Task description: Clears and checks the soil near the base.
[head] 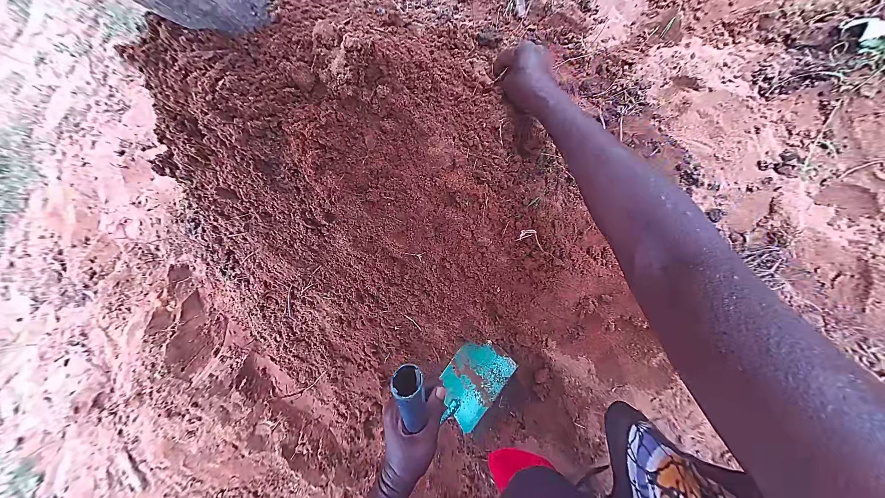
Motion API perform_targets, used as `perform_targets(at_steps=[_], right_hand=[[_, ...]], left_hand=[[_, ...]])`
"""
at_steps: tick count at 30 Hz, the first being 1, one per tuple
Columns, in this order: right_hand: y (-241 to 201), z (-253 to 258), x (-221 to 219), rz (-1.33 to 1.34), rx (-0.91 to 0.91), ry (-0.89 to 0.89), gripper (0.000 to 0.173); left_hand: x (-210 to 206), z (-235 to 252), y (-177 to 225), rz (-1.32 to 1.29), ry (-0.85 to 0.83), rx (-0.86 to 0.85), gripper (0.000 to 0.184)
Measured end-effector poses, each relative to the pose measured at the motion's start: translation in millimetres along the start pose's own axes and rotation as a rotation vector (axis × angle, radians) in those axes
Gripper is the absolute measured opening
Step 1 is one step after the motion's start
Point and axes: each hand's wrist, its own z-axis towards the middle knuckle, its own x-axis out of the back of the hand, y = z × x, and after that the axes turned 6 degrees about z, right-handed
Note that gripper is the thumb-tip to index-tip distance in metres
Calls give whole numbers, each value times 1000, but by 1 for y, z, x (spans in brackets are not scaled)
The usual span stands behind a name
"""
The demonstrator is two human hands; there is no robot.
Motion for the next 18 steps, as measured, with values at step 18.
perform_targets(at_steps=[18], right_hand=[[166, -168, 64, 23, -253, 196, 33]], left_hand=[[-3, 5, 14, -15, 6, 18, 9]])
